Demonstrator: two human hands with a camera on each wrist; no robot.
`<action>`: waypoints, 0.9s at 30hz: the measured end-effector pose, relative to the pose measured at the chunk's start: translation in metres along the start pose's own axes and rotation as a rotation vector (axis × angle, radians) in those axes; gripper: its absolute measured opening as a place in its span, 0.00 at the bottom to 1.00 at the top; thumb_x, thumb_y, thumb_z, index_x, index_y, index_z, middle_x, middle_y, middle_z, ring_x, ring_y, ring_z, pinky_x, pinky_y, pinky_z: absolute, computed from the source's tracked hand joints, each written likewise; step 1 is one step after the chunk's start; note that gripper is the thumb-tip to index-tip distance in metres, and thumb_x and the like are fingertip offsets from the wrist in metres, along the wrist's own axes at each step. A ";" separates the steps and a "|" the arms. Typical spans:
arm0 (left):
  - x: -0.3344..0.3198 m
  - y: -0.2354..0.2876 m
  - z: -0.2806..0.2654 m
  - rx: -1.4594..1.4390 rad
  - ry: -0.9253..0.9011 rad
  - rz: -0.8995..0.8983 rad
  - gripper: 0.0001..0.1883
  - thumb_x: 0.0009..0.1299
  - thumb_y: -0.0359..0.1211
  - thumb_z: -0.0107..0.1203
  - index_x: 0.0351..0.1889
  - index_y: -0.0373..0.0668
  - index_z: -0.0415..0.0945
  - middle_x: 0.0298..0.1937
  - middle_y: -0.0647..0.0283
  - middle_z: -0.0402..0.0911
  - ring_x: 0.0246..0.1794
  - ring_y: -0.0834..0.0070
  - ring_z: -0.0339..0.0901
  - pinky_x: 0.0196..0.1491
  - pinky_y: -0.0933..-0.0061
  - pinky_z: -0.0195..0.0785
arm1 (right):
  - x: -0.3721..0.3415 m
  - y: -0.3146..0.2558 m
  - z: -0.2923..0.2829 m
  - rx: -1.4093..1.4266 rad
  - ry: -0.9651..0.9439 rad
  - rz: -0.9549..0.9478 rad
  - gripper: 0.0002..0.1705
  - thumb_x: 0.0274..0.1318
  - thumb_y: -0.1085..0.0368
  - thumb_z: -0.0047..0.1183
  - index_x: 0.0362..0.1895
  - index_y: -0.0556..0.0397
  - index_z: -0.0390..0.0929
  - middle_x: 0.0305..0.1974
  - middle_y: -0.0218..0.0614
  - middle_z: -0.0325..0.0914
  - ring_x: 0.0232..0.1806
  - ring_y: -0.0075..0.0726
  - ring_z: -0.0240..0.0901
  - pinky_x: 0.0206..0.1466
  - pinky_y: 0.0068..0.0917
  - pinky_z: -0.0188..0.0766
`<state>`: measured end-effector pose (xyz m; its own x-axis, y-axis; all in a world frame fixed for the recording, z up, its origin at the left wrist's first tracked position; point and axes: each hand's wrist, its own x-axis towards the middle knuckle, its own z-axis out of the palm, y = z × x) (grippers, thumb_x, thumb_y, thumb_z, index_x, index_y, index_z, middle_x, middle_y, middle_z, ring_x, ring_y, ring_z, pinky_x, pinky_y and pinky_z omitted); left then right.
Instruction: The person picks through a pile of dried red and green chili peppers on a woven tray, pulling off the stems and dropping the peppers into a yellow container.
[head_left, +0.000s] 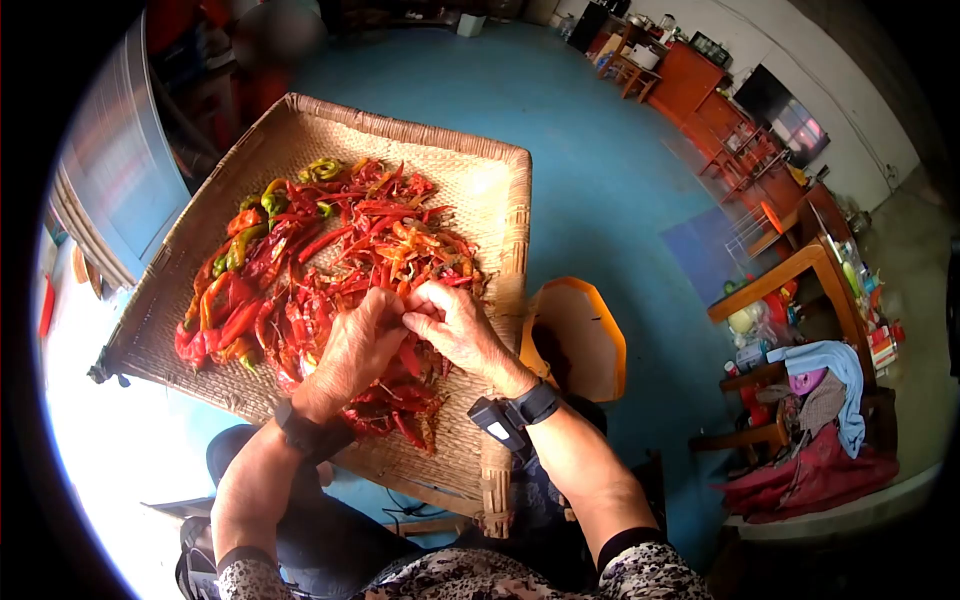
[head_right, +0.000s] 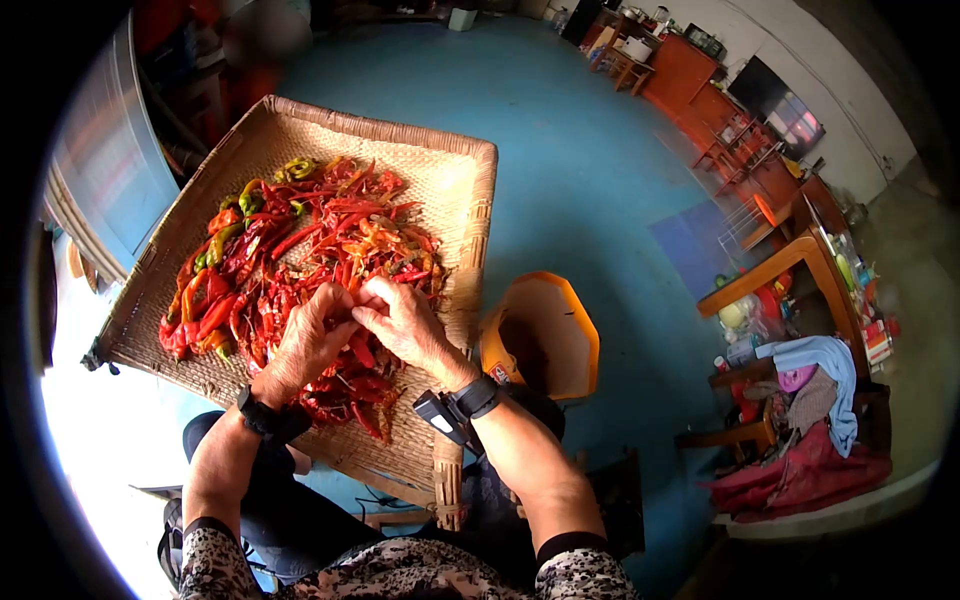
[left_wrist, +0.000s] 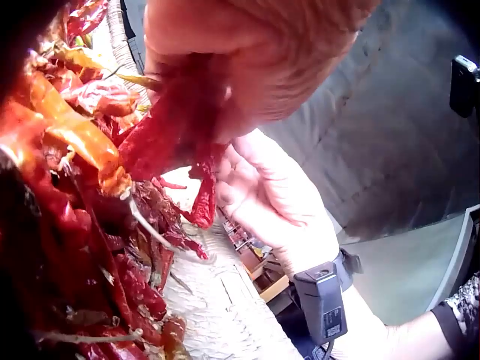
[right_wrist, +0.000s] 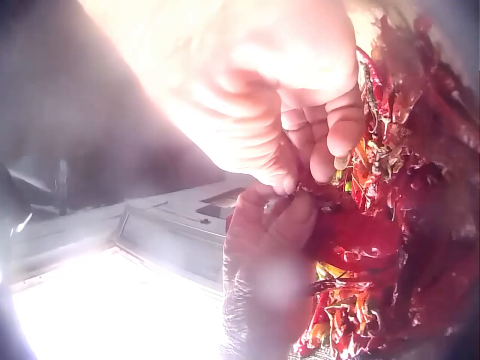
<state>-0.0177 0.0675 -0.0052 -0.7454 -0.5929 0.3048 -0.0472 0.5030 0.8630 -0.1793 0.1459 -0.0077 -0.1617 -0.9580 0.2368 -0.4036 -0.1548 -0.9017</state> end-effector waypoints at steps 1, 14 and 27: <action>0.000 -0.002 0.002 0.000 -0.005 0.005 0.11 0.64 0.24 0.56 0.41 0.40 0.67 0.28 0.55 0.80 0.30 0.66 0.82 0.32 0.67 0.72 | -0.001 0.000 0.000 -0.030 0.000 0.011 0.10 0.55 0.67 0.57 0.37 0.58 0.72 0.30 0.41 0.80 0.32 0.37 0.78 0.36 0.31 0.73; 0.013 -0.016 -0.005 0.084 0.091 -0.135 0.13 0.69 0.23 0.50 0.51 0.39 0.64 0.27 0.61 0.79 0.25 0.80 0.75 0.25 0.76 0.69 | -0.014 -0.009 -0.037 0.170 0.018 0.031 0.10 0.57 0.72 0.48 0.44 0.55 0.72 0.28 0.30 0.73 0.26 0.21 0.71 0.29 0.21 0.70; 0.015 -0.009 -0.010 0.185 0.176 -0.039 0.06 0.65 0.26 0.54 0.39 0.38 0.76 0.26 0.51 0.79 0.26 0.62 0.80 0.33 0.67 0.72 | -0.047 0.020 -0.147 -0.882 0.766 -0.016 0.10 0.48 0.78 0.50 0.37 0.55 0.74 0.34 0.45 0.77 0.36 0.53 0.76 0.39 0.41 0.73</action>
<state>-0.0220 0.0476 -0.0048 -0.6139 -0.7063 0.3524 -0.2068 0.5747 0.7918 -0.3121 0.2234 0.0163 -0.5303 -0.5150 0.6735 -0.8475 0.3444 -0.4040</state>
